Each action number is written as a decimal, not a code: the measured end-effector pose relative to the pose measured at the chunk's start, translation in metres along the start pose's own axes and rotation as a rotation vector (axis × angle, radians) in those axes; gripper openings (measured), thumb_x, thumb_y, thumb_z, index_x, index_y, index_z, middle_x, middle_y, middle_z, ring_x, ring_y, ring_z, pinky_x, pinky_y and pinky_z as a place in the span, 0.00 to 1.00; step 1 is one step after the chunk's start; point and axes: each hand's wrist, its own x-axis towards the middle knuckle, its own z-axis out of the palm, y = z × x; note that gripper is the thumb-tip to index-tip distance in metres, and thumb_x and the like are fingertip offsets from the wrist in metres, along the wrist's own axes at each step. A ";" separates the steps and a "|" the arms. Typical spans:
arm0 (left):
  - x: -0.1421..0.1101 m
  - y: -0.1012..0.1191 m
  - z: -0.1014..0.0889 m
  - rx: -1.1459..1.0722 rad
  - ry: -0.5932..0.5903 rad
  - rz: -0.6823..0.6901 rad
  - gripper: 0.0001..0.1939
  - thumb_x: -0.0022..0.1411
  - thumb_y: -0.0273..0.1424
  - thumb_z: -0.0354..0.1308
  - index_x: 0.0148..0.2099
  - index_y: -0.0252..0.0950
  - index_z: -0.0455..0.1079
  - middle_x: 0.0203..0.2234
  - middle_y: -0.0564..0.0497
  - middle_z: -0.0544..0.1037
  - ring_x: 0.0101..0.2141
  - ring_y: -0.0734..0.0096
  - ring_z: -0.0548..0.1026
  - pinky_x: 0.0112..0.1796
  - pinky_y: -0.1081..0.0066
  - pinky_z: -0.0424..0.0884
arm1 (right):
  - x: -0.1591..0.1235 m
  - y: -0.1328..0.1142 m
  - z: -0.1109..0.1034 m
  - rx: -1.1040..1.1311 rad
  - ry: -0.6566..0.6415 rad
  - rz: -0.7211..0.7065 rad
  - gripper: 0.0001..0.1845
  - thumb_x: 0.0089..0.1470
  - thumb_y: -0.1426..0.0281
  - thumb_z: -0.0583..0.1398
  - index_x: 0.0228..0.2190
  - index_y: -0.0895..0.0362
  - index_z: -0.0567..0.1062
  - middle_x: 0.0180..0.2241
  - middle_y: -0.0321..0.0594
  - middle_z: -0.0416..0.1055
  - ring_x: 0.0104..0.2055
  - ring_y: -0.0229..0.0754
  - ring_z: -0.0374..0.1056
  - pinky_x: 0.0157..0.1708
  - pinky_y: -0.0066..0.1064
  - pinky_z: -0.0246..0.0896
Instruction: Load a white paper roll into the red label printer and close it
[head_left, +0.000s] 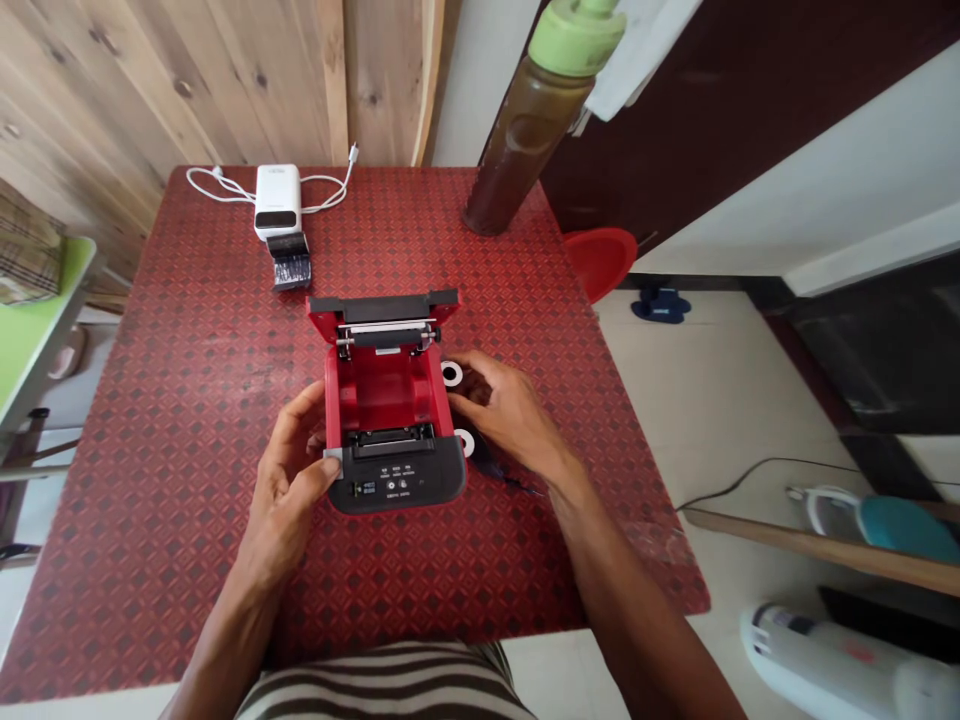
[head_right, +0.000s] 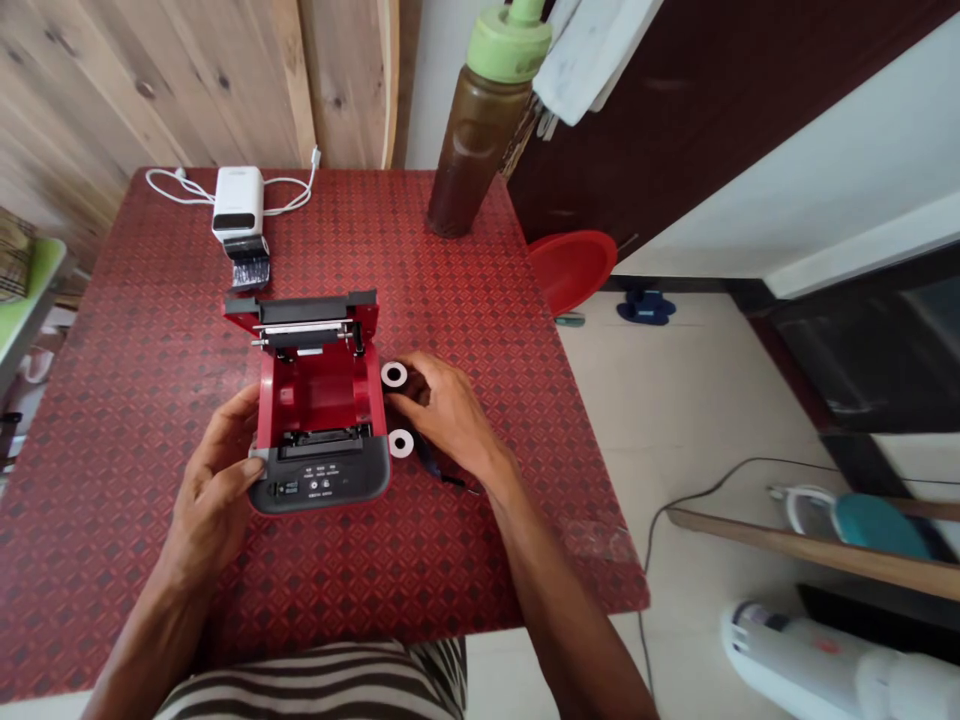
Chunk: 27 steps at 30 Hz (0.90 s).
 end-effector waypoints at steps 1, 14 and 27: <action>0.000 0.000 0.000 0.004 0.000 -0.001 0.33 0.71 0.39 0.69 0.75 0.52 0.72 0.73 0.48 0.76 0.66 0.47 0.79 0.62 0.51 0.78 | -0.001 0.000 -0.002 0.000 -0.009 0.006 0.18 0.63 0.66 0.67 0.53 0.54 0.81 0.49 0.44 0.85 0.43 0.46 0.79 0.45 0.40 0.74; 0.002 0.001 0.002 -0.021 0.009 0.013 0.29 0.70 0.38 0.71 0.71 0.56 0.77 0.71 0.54 0.77 0.71 0.50 0.74 0.65 0.55 0.76 | -0.069 0.012 -0.012 -0.062 -0.053 -0.028 0.17 0.61 0.73 0.65 0.50 0.52 0.86 0.46 0.42 0.86 0.41 0.46 0.81 0.44 0.39 0.77; 0.002 -0.003 -0.002 0.000 0.036 0.000 0.31 0.69 0.39 0.71 0.72 0.55 0.76 0.72 0.53 0.76 0.69 0.49 0.75 0.65 0.53 0.75 | -0.081 0.008 0.032 -0.029 0.170 -0.075 0.15 0.66 0.72 0.62 0.51 0.50 0.84 0.52 0.46 0.87 0.55 0.53 0.81 0.60 0.51 0.74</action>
